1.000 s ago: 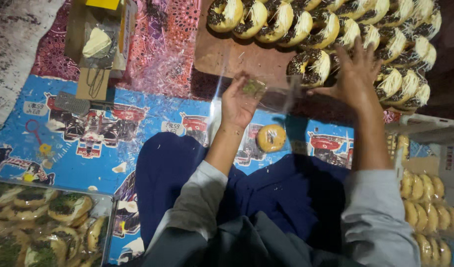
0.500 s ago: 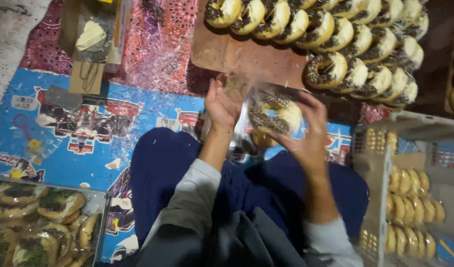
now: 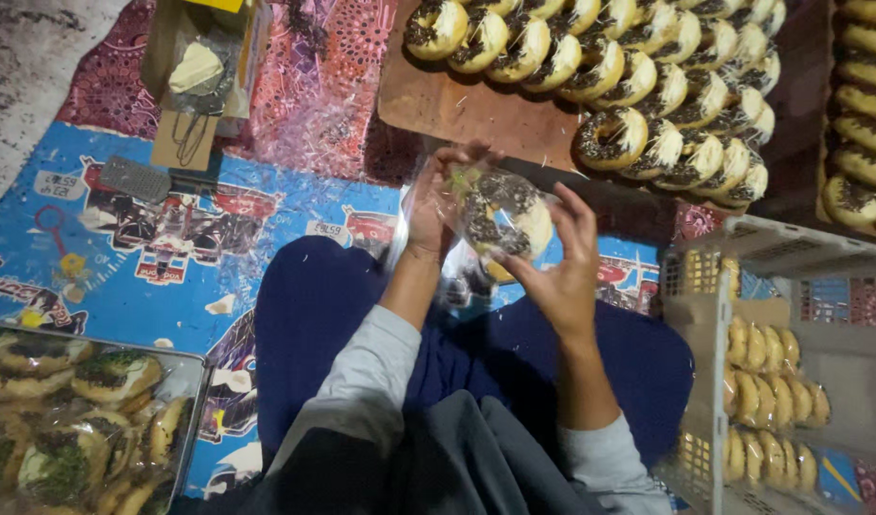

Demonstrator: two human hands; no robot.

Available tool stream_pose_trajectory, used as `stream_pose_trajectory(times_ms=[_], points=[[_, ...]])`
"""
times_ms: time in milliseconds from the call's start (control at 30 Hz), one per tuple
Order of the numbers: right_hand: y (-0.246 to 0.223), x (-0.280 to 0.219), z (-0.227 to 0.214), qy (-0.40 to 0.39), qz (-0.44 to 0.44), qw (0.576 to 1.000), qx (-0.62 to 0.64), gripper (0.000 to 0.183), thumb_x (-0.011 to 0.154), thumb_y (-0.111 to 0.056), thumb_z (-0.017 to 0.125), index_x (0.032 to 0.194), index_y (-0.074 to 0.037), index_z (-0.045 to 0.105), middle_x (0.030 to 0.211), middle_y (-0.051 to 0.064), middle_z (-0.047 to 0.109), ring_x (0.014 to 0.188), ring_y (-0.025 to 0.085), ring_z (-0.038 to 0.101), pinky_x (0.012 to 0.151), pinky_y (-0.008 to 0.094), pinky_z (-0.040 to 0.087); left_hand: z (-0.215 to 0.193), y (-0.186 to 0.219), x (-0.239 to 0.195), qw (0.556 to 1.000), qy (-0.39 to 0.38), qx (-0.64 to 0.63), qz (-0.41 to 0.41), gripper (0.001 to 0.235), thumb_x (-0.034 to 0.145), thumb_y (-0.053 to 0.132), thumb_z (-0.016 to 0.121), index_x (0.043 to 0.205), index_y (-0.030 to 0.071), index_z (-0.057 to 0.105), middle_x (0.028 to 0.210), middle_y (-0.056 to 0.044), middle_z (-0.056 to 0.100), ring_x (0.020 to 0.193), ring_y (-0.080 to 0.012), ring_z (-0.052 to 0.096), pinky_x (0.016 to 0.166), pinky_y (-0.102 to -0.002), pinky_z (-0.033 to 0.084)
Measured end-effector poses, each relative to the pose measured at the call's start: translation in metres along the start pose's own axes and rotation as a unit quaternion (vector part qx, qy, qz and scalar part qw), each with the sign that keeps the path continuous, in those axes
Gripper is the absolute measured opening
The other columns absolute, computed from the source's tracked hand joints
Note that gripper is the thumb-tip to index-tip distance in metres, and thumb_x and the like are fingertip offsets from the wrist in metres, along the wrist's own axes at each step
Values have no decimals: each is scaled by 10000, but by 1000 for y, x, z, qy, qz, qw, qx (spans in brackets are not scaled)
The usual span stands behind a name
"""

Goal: The person sits on the floor and individually places pastries into clear plastic bags. They seal each bag and place it into a white plastic crate. The person repeats this process for multiple pastries.

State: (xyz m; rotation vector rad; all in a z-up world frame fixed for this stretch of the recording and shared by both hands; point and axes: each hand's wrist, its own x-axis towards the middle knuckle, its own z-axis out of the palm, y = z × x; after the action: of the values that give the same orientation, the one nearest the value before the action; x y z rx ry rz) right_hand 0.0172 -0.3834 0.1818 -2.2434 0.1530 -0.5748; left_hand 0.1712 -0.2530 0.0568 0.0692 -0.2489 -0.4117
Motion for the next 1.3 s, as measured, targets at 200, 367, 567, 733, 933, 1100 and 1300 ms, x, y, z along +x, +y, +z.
stream_pose_trajectory(times_ms=[200, 367, 567, 733, 933, 1100, 1300], points=[[0, -8, 35, 46, -39, 997, -47, 656, 658, -109, 904, 1256, 3, 659, 1526, 229, 470, 1406, 400, 494, 1159, 468, 435, 10, -11, -17, 998, 35, 0, 44, 629, 1066, 481, 518, 1529, 57, 483, 1432, -207, 583, 1271, -357, 575, 1088, -489, 475], [10, 0, 52, 77, -27, 996, -46, 676, 707, -98, 899, 1335, -31, 658, 1513, 221, 500, 1388, 375, 539, 1166, 459, 445, 18, -59, -43, 991, 123, 41, -36, 740, 1005, 412, 665, 1552, 26, 351, 1378, -156, 558, 1227, -282, 582, 1016, -421, 518], [16, 8, 55, 97, 9, 993, -68, 774, 714, -220, 966, 1393, -56, 631, 1386, 188, 575, 1297, 378, 581, 1092, 467, 474, 83, -58, -93, 665, 107, 695, 251, 844, 860, 209, 750, 1472, -44, 226, 1352, -215, 435, 1202, -358, 521, 973, -393, 482], [14, 1, 59, 113, -46, 984, -132, 759, 655, -155, 926, 1351, -39, 644, 1411, 242, 571, 1289, 417, 549, 1084, 494, 447, 99, -27, -99, 484, 47, 864, 130, 202, 881, 56, 742, 1056, 51, 642, 985, -135, 657, 987, -378, 599, 873, -483, 476], [27, -1, 70, 59, -15, 998, -28, 682, 796, -189, 892, 1398, -45, 608, 1341, 185, 684, 1235, 354, 663, 1070, 422, 515, 93, -7, -109, 529, -79, 831, 154, 177, 963, 104, 710, 1126, 67, 652, 1101, -128, 665, 1129, -350, 635, 1026, -481, 505], [36, -13, 72, -157, 90, 955, 235, 779, 835, -209, 781, 1506, -17, 435, 1307, 208, 666, 1097, 278, 663, 891, 326, 561, 92, 40, -122, 421, -182, 860, 224, 622, 789, 373, 782, 1288, 28, 646, 1301, -194, 650, 1304, -361, 541, 1097, -582, 341], [2, -29, 84, -343, 92, 934, -42, 299, 926, -250, 706, 1151, -60, 757, 961, 229, 769, 841, 291, 762, 745, 406, 570, 96, 78, -175, 506, 35, 829, 236, 160, 1029, 101, 693, 1186, 81, 714, 1130, -111, 769, 1149, -260, 747, 1064, -385, 571]])
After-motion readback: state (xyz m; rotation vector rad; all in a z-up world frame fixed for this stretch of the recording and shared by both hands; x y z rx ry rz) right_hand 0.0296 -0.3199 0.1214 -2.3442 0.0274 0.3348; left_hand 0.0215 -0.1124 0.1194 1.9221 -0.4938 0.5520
